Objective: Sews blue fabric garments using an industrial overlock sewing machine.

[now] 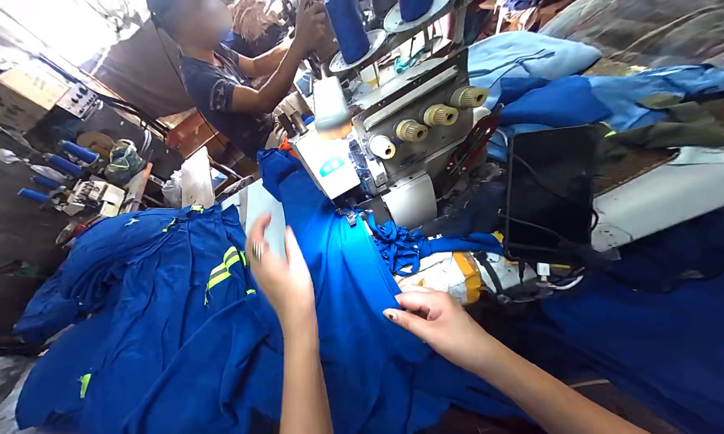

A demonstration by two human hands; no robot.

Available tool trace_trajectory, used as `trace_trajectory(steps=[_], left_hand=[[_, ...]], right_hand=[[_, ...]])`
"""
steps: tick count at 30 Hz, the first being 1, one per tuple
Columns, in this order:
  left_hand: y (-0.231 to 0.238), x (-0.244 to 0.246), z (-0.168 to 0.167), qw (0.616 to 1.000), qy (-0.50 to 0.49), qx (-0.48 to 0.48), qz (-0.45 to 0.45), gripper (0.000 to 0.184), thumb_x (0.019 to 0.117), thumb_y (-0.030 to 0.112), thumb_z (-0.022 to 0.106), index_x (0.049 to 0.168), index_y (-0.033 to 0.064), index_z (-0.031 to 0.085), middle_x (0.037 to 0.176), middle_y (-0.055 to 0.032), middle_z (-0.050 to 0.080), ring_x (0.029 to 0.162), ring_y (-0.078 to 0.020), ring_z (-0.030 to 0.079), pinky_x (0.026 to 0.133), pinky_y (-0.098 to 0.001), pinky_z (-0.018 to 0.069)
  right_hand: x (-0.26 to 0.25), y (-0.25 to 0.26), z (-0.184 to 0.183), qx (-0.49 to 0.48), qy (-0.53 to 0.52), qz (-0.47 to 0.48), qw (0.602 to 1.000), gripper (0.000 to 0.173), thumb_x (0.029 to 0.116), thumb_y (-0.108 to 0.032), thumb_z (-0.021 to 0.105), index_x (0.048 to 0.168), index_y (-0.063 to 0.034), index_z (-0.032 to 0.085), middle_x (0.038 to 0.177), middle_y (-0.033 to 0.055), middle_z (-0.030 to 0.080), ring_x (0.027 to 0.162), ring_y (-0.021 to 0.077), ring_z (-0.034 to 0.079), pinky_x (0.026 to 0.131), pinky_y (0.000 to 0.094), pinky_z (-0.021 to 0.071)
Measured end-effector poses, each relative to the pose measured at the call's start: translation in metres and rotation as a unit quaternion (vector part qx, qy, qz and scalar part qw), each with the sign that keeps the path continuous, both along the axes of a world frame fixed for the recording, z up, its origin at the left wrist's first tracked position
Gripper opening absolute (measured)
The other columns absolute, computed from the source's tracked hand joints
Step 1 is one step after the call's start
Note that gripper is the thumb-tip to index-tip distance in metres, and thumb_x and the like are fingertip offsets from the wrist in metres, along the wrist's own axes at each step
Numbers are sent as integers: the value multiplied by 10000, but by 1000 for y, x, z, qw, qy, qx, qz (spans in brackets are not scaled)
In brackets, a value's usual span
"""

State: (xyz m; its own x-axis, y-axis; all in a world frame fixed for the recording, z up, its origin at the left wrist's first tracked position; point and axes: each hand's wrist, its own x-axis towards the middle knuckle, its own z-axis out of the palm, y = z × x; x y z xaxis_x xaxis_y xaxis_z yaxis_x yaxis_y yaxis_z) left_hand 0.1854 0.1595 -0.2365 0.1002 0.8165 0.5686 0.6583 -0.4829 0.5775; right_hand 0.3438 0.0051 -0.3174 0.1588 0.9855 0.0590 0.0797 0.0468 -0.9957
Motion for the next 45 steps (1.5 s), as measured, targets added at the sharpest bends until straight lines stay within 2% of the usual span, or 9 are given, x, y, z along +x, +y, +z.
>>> trace_trajectory(steps=[3, 6, 9, 11, 17, 28, 36, 40, 45], left_hand=[[-98, -44, -57, 998, -49, -37, 21, 676, 920, 274, 707, 1379, -155, 457, 1383, -340, 510, 1283, -393, 514, 1033, -491, 464], [-164, -72, -90, 987, -25, -145, 66, 841, 798, 275, 811, 1401, -178, 438, 1324, -375, 537, 1226, -457, 534, 1013, -564, 454], [-183, -89, -100, 969, -36, -224, 101, 394, 822, 120, 799, 1103, -127, 676, 976, -218, 700, 917, -273, 668, 858, -456, 542], [-182, -93, -99, 948, -104, -274, 122, 144, 882, 50, 739, 942, -70, 688, 862, -99, 681, 816, -92, 651, 800, -274, 554], [-178, -95, -95, 934, -217, -249, 135, 130, 997, -8, 538, 1076, -112, 537, 894, -66, 576, 795, 16, 581, 764, -157, 512], [-180, -102, -82, 922, -259, -241, 160, 94, 994, -37, 521, 1056, -107, 515, 846, -18, 563, 760, 50, 573, 750, -134, 513], [-160, -111, -41, 931, -296, -159, 141, 78, 970, -67, 555, 1017, -9, 532, 761, 75, 606, 685, 54, 612, 689, -141, 559], [-124, -101, -20, 942, -290, -97, 137, 97, 937, -74, 617, 989, -6, 571, 804, 49, 632, 733, 32, 641, 713, -148, 574], [-69, -89, 2, 955, -277, -38, 102, 93, 917, -64, 649, 986, -36, 592, 846, 1, 632, 774, -3, 651, 752, -168, 576]], right_hand=[[-2, -24, -11, 1, 1, -7, 1000, 253, 989, -286, 635, 957, -74, 770, 956, 3, 681, 878, -8, 619, 780, 165, 521], [-8, -41, -19, 12, 44, -61, 997, 197, 968, -251, 666, 933, -89, 771, 934, -28, 688, 871, -22, 637, 779, 145, 542], [-11, -44, -17, 7, 52, -102, 993, 132, 938, -231, 706, 892, -119, 760, 911, -45, 684, 814, -17, 636, 730, 145, 545], [-12, -43, -15, 17, 53, -119, 991, 78, 919, -207, 725, 881, -141, 740, 887, -57, 680, 740, -7, 625, 658, 149, 537], [-7, -43, -14, -10, 111, -145, 983, 122, 896, -162, 739, 804, -143, 662, 695, -65, 634, 617, 2, 586, 580, 160, 490], [-11, -40, -9, -36, 225, -122, 966, 199, 865, -66, 735, 767, -121, 571, 659, -37, 583, 603, 32, 560, 579, 185, 470], [-20, -12, 21, -45, 267, -133, 953, 397, 880, 14, 734, 1216, -111, 563, 743, 43, 700, 651, 107, 679, 634, 246, 571], [-19, 19, 30, 10, 231, -156, 960, 306, 898, -1, 741, 1111, -92, 541, 693, 33, 657, 581, 80, 619, 545, 224, 511], [-12, 66, 33, 69, 158, -223, 960, 224, 891, -37, 757, 976, -62, 552, 781, 13, 642, 644, 37, 603, 580, 180, 503]])
